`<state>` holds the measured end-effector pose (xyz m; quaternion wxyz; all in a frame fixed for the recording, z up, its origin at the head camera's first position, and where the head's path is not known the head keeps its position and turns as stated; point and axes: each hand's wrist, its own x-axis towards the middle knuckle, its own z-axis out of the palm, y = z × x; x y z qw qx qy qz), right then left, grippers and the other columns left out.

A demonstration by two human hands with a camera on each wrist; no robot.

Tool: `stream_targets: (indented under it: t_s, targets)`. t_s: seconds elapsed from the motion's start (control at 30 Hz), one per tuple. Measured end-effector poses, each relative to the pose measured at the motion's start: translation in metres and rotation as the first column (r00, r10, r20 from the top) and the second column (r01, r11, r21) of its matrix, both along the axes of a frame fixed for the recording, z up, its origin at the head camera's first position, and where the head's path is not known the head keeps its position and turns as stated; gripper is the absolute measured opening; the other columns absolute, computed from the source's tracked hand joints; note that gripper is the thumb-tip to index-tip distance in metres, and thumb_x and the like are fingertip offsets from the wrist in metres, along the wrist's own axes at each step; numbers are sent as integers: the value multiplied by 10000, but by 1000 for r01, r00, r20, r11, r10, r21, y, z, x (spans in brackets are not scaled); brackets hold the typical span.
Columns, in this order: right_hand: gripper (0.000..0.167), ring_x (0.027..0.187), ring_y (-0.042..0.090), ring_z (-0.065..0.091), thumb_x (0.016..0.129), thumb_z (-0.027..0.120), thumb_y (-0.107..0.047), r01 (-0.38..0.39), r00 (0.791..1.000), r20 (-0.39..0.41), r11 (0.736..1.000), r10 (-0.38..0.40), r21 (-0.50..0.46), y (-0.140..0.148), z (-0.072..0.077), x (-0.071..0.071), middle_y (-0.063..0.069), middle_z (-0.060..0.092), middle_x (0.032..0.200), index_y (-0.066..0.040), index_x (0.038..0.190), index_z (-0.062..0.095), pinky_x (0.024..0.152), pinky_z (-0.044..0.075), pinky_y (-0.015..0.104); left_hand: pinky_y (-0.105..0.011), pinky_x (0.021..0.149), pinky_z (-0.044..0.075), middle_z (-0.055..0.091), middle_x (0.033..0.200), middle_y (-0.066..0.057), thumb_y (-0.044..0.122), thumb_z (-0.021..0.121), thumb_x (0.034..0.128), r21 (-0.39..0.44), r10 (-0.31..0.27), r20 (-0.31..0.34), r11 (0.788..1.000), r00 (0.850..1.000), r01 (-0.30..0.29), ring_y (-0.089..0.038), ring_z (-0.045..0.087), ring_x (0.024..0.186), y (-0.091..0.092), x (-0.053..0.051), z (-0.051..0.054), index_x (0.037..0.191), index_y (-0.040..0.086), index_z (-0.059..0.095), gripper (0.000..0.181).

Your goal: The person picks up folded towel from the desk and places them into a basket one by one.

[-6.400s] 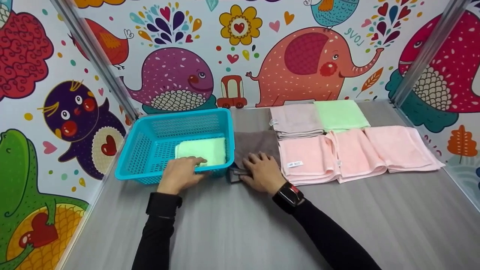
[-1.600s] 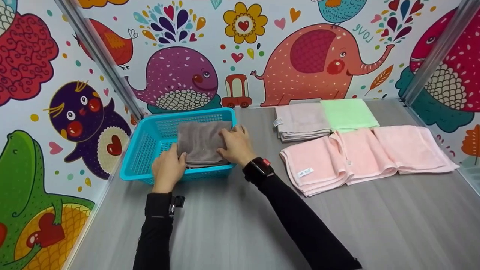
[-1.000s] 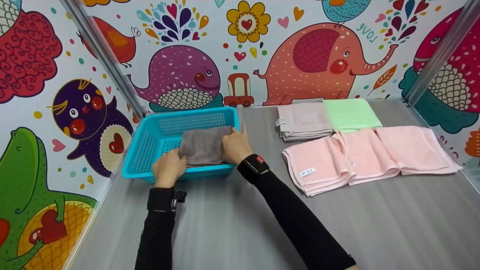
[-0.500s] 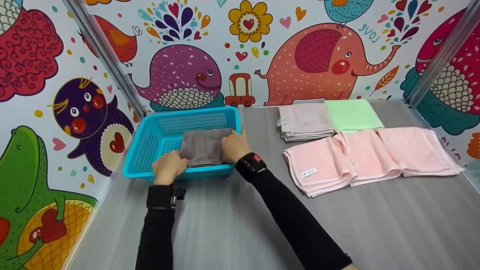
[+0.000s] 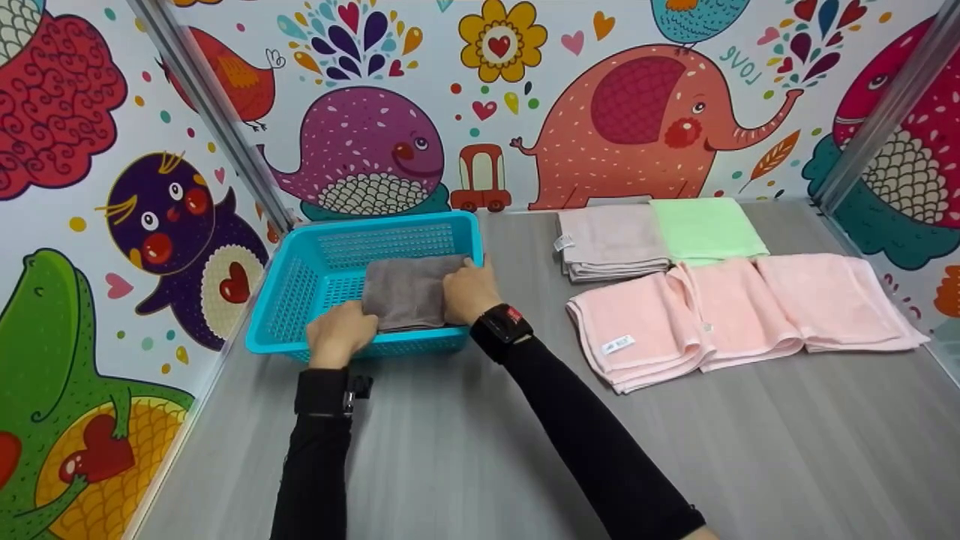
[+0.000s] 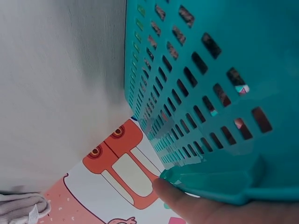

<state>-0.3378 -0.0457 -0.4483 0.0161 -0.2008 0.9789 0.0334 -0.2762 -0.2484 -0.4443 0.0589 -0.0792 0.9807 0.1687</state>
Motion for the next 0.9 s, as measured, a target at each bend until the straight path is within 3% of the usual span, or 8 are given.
stream_targets:
  t_s: [0.17,0.27,0.33,0.4,0.5,0.67,0.8,0.9]
  targets:
    - [340,1461,298,477,974,654,-300,21,998,-53,995,-26,-95,0,-3,0,103,716,1325,-83,1218,748,1228,266,602,-375,567,349,494,698,-93,403,514,1040,-53,57,-107,997,993,-63,-275,527,644,6,4,-4,762,97,549,415]
    - [296,1403,326,523,993,634,-273,-5,989,-143,984,-21,-179,2,-5,1,126,723,1295,-76,1166,772,1223,284,596,-483,662,502,661,960,-217,438,531,1044,-117,81,-220,987,972,-109,-397,643,856,12,6,-7,1037,3,694,464]
    - [287,1321,338,561,1002,635,-266,-39,977,-211,970,-13,-241,6,-5,3,146,714,1264,-76,1167,773,1209,321,578,-578,832,526,664,1200,-263,437,528,1054,-125,63,-297,987,953,-104,-455,634,1053,16,7,-9,1248,-19,676,517]
    - [298,1233,333,581,1004,654,-275,-76,966,-259,947,-8,-312,14,-4,5,156,680,1255,-85,1210,755,1173,387,546,-629,953,478,614,1350,-254,444,529,1061,-107,20,-356,992,934,-62,-472,581,1178,19,7,-11,1376,1,617,551]
    - [350,1142,316,582,993,692,-293,-115,968,-250,888,-1,-446,35,2,10,144,641,1220,-107,1289,714,1052,488,493,-633,1011,413,604,1353,-227,456,567,1046,-65,-34,-422,998,906,7,-454,548,1208,21,4,-14,1367,39,624,530]
    - [387,1096,327,592,987,700,-281,-140,976,-218,801,12,-583,98,7,18,154,630,1182,-113,1336,692,919,519,488,-606,1072,363,595,1395,-182,393,648,1012,-62,-94,-506,995,857,73,-411,501,1290,18,1,-17,1357,72,652,471]
    - [378,1056,378,615,920,748,-180,-164,969,-246,795,20,-584,170,-5,24,193,643,1118,-59,1276,714,895,518,531,-563,1011,432,719,1237,-135,337,617,1043,-80,-244,-511,968,824,237,-364,615,1177,18,1,-17,1228,97,746,329]
    - [388,1090,411,625,889,757,-116,-160,975,-220,825,45,-541,222,-19,31,217,666,1144,-20,1262,710,933,506,555,-509,875,502,770,1089,-78,380,604,1046,-67,-325,-480,940,815,336,-313,683,996,19,3,-17,1176,162,780,309]
